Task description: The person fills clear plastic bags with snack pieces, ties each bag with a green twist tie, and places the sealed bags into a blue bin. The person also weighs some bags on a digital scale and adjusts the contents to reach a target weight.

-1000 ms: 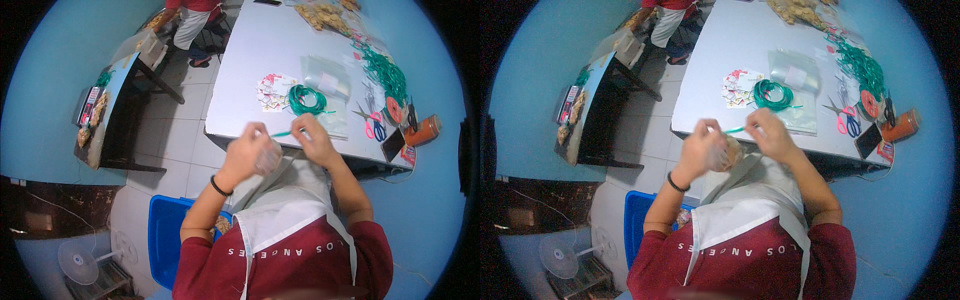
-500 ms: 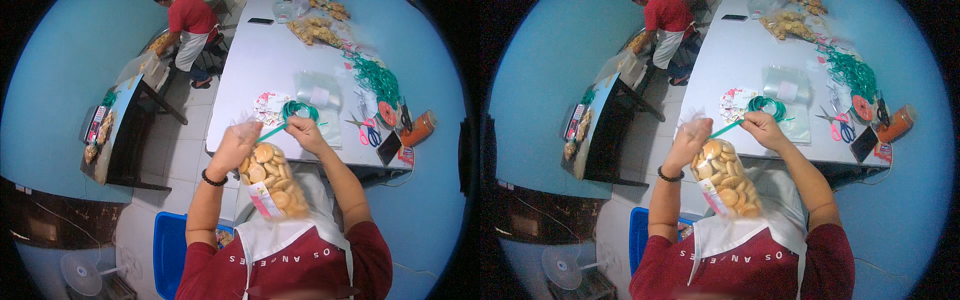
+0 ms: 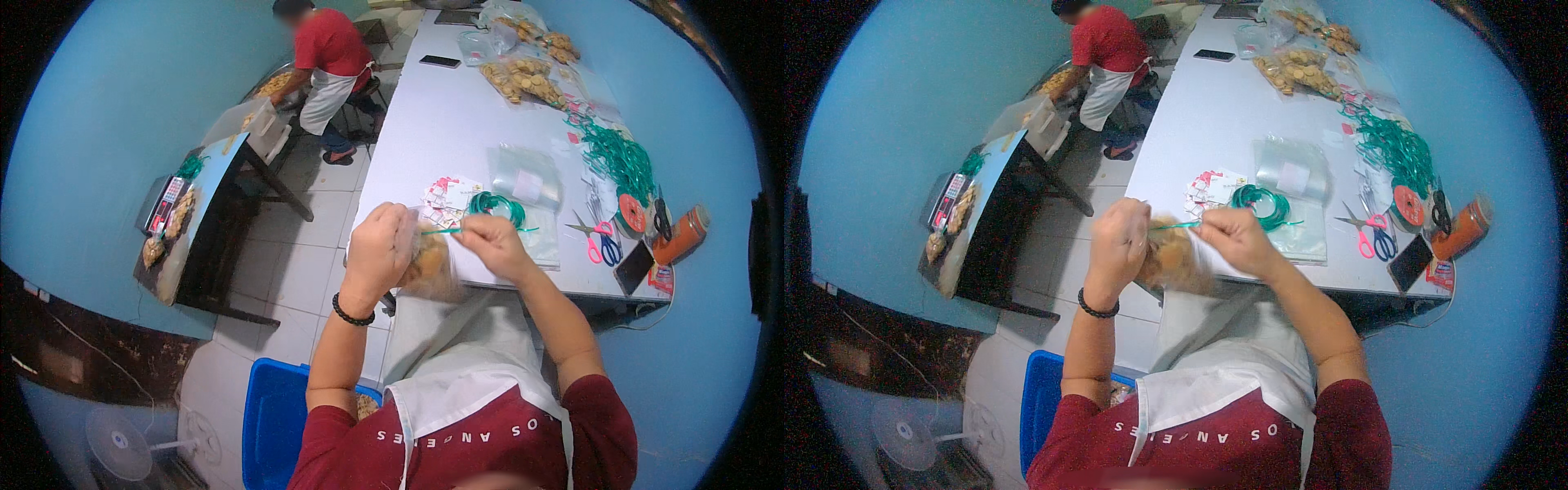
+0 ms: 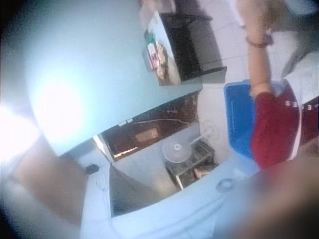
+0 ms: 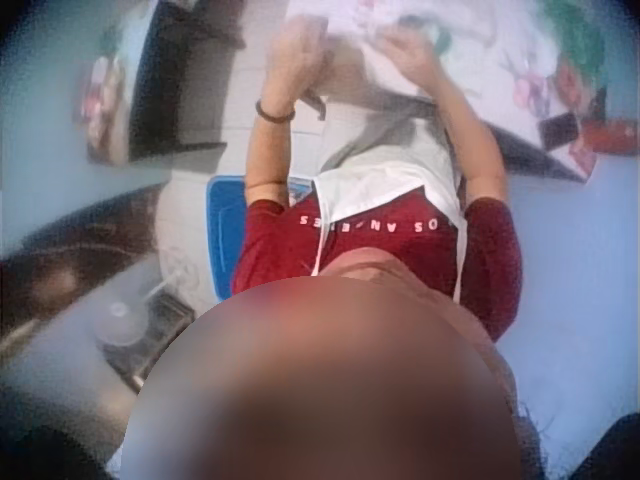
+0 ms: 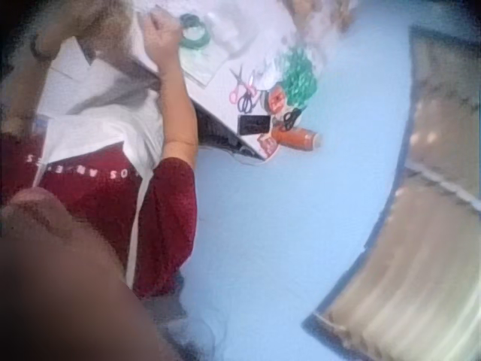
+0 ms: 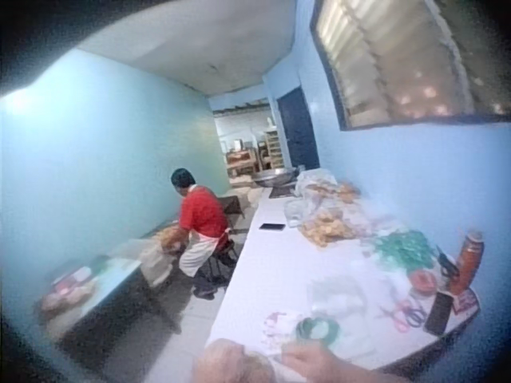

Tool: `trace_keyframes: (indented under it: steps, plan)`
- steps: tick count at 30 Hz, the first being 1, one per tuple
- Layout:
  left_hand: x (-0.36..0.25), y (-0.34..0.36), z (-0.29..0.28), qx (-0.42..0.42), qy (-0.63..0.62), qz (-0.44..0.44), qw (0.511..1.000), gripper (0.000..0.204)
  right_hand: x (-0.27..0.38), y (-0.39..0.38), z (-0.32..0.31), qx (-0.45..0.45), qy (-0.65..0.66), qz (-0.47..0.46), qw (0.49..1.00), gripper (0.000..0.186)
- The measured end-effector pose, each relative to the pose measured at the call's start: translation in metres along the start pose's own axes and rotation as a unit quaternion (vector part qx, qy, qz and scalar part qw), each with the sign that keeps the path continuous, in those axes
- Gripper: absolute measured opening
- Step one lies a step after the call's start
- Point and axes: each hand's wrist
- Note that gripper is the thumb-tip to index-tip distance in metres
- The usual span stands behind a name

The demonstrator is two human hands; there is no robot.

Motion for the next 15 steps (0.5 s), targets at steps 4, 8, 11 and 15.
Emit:
trace_keyframes:
  steps: [4,8,11,15]
  plan:
    - [0.001,-0.010,0.001,-0.254,-0.106,-0.007,0.961,0.039,0.017,-0.018,0.029,0.182,0.152,0.019,0.971,0.031]
    - [0.006,-0.024,-0.004,-0.106,-0.328,-0.175,0.922,0.026,-0.001,0.012,0.042,0.144,0.113,0.026,0.983,0.018]
    - [0.009,-0.034,-0.022,0.134,-0.063,-0.004,0.989,0.016,-0.031,0.018,0.037,0.109,-0.072,-0.090,0.987,0.016]
    - [-0.030,-0.094,-0.033,0.230,0.140,-0.137,0.953,0.023,-0.056,-0.044,0.057,0.216,-0.152,-0.175,0.948,0.014]
Point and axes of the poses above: each hand's wrist, its own y-axis towards the middle knuckle, its own z-axis out of the palm, x = y × z, and after that the axes turned 3 degrees about -y, right-handed
